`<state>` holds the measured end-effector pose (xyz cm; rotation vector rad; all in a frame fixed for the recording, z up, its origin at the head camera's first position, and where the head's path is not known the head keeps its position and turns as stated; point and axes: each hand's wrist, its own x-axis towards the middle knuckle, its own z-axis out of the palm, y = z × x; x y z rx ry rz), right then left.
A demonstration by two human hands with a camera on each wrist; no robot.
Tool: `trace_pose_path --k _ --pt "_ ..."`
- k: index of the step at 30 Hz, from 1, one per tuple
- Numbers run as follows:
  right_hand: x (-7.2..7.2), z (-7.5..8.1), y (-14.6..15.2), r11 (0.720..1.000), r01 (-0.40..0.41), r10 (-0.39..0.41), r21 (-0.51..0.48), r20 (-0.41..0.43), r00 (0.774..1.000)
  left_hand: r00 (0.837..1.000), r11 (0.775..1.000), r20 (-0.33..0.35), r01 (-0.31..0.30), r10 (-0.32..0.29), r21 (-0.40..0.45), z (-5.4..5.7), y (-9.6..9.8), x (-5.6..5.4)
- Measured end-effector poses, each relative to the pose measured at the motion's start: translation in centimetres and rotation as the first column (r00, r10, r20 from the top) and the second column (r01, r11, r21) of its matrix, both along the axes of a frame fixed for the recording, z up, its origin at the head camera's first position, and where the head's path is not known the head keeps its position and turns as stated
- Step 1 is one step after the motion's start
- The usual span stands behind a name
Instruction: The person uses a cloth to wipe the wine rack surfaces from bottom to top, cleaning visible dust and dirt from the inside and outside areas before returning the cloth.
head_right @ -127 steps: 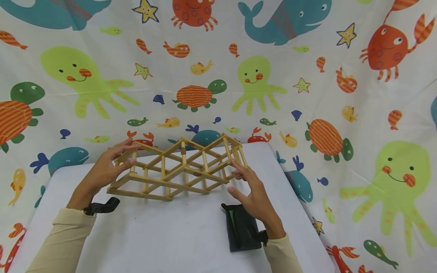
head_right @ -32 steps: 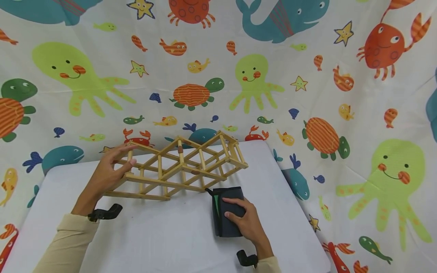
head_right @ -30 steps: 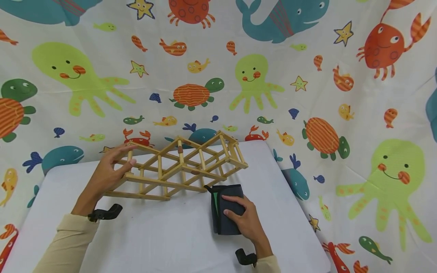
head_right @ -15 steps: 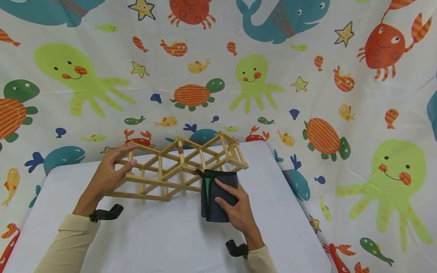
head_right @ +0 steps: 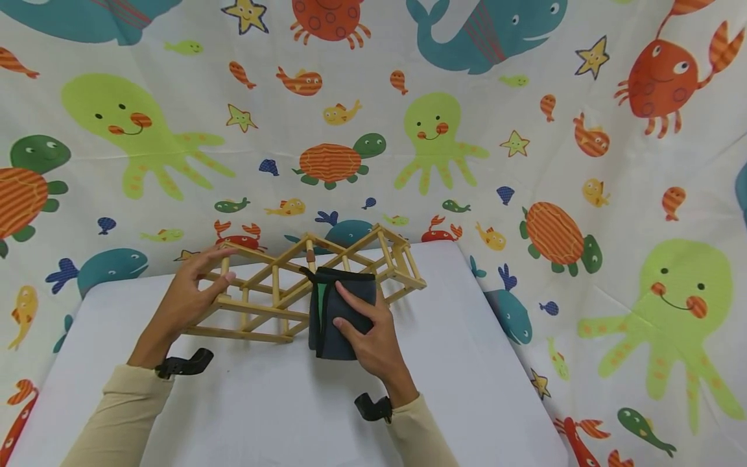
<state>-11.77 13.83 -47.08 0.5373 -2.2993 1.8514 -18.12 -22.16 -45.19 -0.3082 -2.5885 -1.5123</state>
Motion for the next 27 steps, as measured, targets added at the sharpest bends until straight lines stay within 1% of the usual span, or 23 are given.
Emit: trace_pose_path --k 3,6,12,17,22,25,27 --pt "-0.5 0.1 -0.9 1.000 -0.008 0.008 -0.001 -0.005 1.000 1.000 1.000 -0.010 0.005 -0.005 0.006 -0.1 0.1 0.0" --pt "-0.9 0.0 -1.6 1.000 0.000 0.001 0.020 -0.013 1.000 1.000 1.000 -0.018 0.011 -0.011 0.011 -0.1 0.1 -0.1" --pt "-1.3 -0.4 -2.2 0.993 0.064 -0.061 0.095 -0.031 0.998 0.999 1.000 -0.036 0.017 -0.017 0.017 -0.2 0.2 -0.1" --pt "-1.2 -0.8 -1.7 0.985 0.105 -0.103 0.135 -0.023 0.994 0.998 1.000 -0.052 0.019 -0.018 0.014 -0.3 0.1 -0.2" --pt "-1.0 -1.5 -0.7 0.970 0.173 -0.173 0.171 -0.015 0.985 0.998 1.000 -0.064 0.016 -0.016 0.012 -0.4 0.1 -0.2" --pt "-0.8 -1.8 -0.2 0.966 0.195 -0.194 0.171 -0.022 0.981 0.998 1.000 -0.065 0.015 -0.014 0.016 -0.4 0.1 -0.2" --pt "-0.6 -1.7 0.2 0.970 0.194 -0.191 0.145 -0.035 0.981 0.998 1.000 -0.062 0.013 -0.012 0.016 -0.4 0.2 -0.2"
